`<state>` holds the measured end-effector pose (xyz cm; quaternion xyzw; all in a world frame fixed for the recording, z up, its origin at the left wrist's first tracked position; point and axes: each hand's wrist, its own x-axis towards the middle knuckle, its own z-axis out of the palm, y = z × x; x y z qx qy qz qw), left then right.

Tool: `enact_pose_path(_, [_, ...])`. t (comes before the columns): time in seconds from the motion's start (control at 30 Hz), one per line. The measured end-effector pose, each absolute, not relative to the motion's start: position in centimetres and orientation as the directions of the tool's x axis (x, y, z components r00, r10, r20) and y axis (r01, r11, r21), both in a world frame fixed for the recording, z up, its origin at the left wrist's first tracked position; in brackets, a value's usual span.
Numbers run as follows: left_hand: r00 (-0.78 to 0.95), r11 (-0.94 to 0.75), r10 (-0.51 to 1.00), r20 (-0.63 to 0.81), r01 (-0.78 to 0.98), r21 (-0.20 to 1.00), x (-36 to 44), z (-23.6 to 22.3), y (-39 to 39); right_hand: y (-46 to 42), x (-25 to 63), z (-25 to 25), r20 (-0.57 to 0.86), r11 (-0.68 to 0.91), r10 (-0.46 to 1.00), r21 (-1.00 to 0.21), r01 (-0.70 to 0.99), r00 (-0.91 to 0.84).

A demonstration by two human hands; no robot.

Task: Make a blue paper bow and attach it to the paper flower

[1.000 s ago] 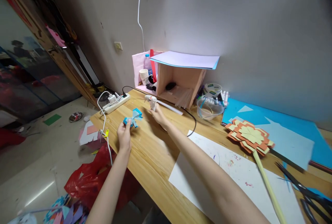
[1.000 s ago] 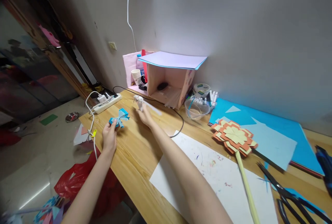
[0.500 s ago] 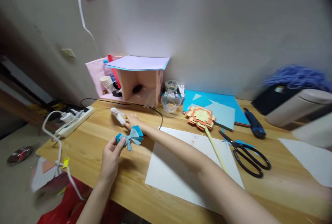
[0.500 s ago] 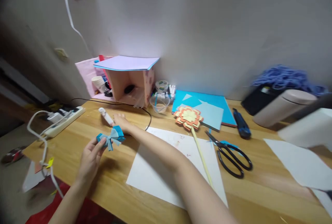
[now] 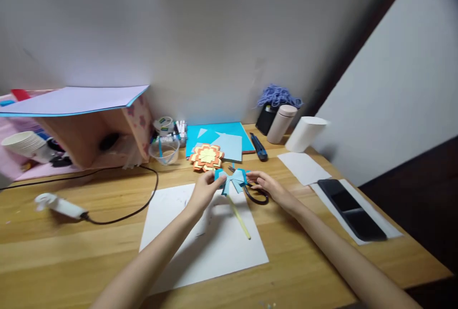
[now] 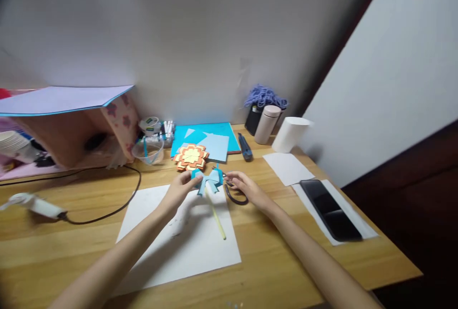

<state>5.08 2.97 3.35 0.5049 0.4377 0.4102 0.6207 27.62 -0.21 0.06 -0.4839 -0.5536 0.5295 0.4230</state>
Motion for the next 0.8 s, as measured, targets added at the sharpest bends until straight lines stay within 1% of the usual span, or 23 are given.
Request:
enact_pose_path(0.1, [0.349,0.209,0.920,-0.179,-0.050,0.977,11.5,2.3,4.1,-1.0,30.5,-0.5,-0.056,-0.059,0.994,-0.998,-0.032,-0.095])
enact_pose_path(0.2, [0.357,0.209,0.915,-0.189,-0.017,0.978,16.6,0.9,5.0,-0.6,33.5,-1.2,-0.090,-0.082,0.994,-0.987,-0.135,0.055])
enact_pose_path(0.27, [0.362,0.222,0.908,-0.210,0.010,0.975,19.4,0.0,5.6,0.2,35.6,-1.6,-0.133,-0.109,0.981,-0.980,-0.168,0.138])
enact_pose_path(0.37, [0.372,0.219,0.899,-0.229,0.071,0.973,22.5,-1.2,6.6,1.5,38.1,-2.2,-0.178,-0.149,0.962,-0.978,-0.145,0.206])
enact_pose_path(0.47, [0.386,0.193,0.889,-0.247,0.173,0.966,23.8,-1.5,7.5,2.9,39.6,-2.7,-0.188,-0.168,0.945,-0.981,-0.096,0.267])
enact_pose_path(0.57, [0.387,0.122,0.892,-0.234,0.293,0.948,22.1,-0.3,7.6,4.2,40.3,-3.5,-0.180,-0.185,0.927,-0.983,-0.015,0.329])
enact_pose_path(0.67, [0.348,-0.009,0.927,-0.142,0.397,0.918,17.7,2.0,6.1,5.2,40.5,-4.3,-0.141,-0.191,0.913,-0.977,0.097,0.383])
enact_pose_path(0.7, [0.319,-0.054,0.941,-0.116,0.478,0.877,15.9,2.7,5.4,5.4,40.4,-4.4,-0.121,-0.193,0.907,-0.971,0.142,0.402])
enact_pose_path(0.73, [0.264,-0.135,0.961,-0.081,0.708,0.694,14.3,3.3,4.6,5.6,40.3,-4.5,-0.098,-0.194,0.901,-0.962,0.190,0.422])
enact_pose_path(0.77, [0.182,-0.118,0.979,-0.097,0.881,0.458,12.7,3.6,3.9,5.6,40.2,-4.5,-0.070,-0.194,0.893,-0.951,0.240,0.444])
enact_pose_path(0.8, [0.094,-0.057,0.987,-0.131,0.964,0.259,11.4,3.8,3.3,5.6,40.1,-4.4,-0.035,-0.191,0.883,-0.937,0.293,0.467])
